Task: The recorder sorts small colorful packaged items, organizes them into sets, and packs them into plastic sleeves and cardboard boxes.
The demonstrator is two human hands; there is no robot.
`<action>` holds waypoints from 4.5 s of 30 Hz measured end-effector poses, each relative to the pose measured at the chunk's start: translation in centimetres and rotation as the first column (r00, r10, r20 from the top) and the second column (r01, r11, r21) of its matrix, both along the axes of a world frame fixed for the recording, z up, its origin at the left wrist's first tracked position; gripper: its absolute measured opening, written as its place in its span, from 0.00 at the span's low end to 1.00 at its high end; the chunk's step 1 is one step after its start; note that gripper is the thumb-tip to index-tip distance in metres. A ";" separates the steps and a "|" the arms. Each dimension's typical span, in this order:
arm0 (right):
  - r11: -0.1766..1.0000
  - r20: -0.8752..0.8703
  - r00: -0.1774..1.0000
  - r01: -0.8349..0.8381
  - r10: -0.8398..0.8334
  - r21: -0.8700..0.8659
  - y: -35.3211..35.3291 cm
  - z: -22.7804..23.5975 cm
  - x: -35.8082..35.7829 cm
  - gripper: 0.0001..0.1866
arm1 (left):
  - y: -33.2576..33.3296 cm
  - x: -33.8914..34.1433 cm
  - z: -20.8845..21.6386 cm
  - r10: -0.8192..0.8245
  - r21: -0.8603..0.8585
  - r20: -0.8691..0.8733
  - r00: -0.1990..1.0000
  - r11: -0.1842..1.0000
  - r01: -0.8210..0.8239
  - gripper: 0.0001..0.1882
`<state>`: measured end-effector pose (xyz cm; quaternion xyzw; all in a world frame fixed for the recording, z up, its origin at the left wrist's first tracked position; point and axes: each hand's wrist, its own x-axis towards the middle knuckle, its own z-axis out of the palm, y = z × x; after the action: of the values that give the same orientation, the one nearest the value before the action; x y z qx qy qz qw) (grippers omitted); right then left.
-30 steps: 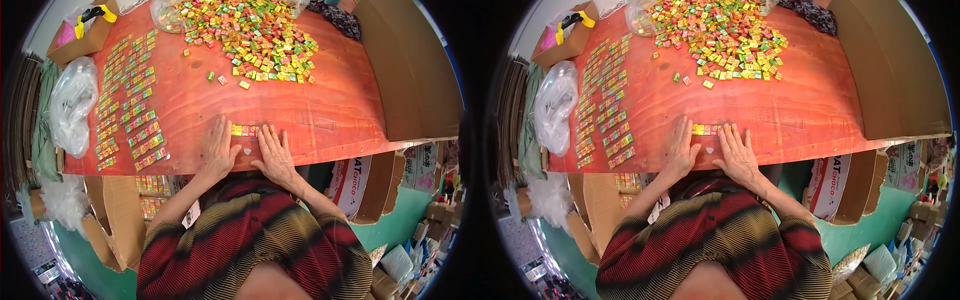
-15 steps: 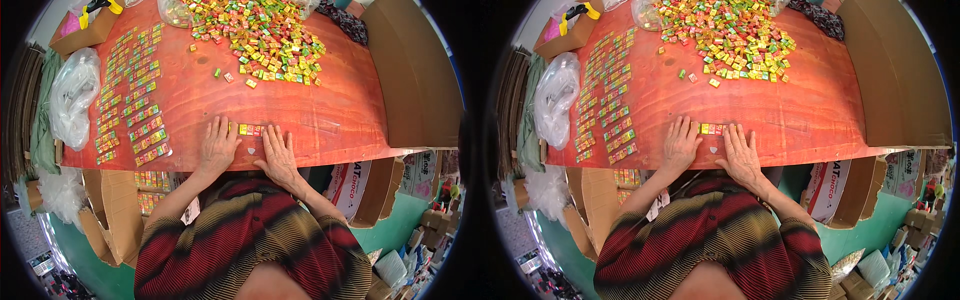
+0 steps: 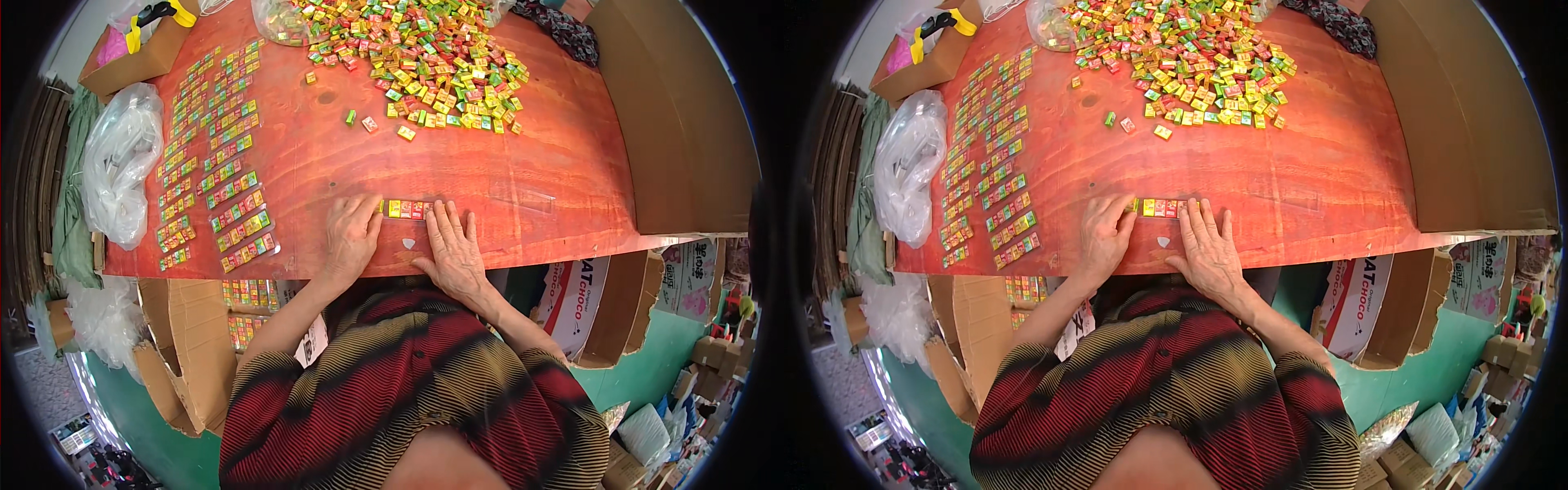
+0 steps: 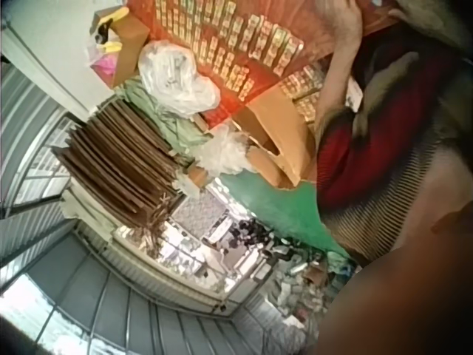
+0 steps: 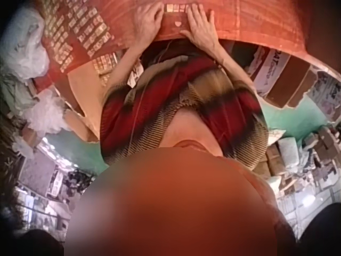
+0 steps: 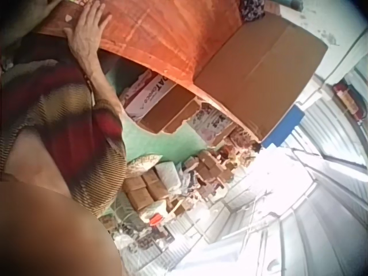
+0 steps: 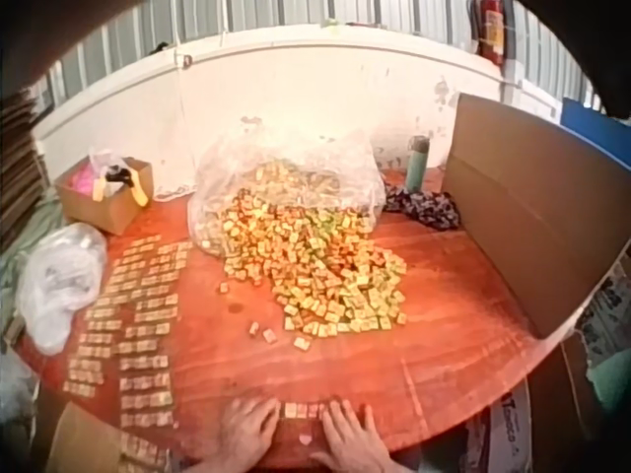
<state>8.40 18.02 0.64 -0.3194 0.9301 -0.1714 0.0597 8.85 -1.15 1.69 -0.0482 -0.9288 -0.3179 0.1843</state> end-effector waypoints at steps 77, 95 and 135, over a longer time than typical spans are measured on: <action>0.917 -0.219 0.912 0.281 -0.347 -0.284 4.7 1.1 -3.9 0.23 | 0.6 1.4 -1.0 -0.106 -0.293 0.159 0.982 0.944 0.149 0.24; 0.905 -0.212 0.973 -0.003 -0.096 -0.424 -10.1 -0.3 -14.2 0.11 | -3.4 -11.8 -0.2 0.193 -0.117 0.011 0.981 0.975 -0.191 0.18; 0.955 -0.302 0.934 0.110 -0.194 -0.275 -2.9 -1.2 -13.7 0.07 | 1.0 -9.5 -0.9 0.068 0.045 0.131 0.989 0.996 -0.074 0.11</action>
<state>-5.34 15.15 -0.54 -0.2749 0.9196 -0.2378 -0.1493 -0.64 -0.16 0.80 0.0103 -0.9318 -0.3364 0.1360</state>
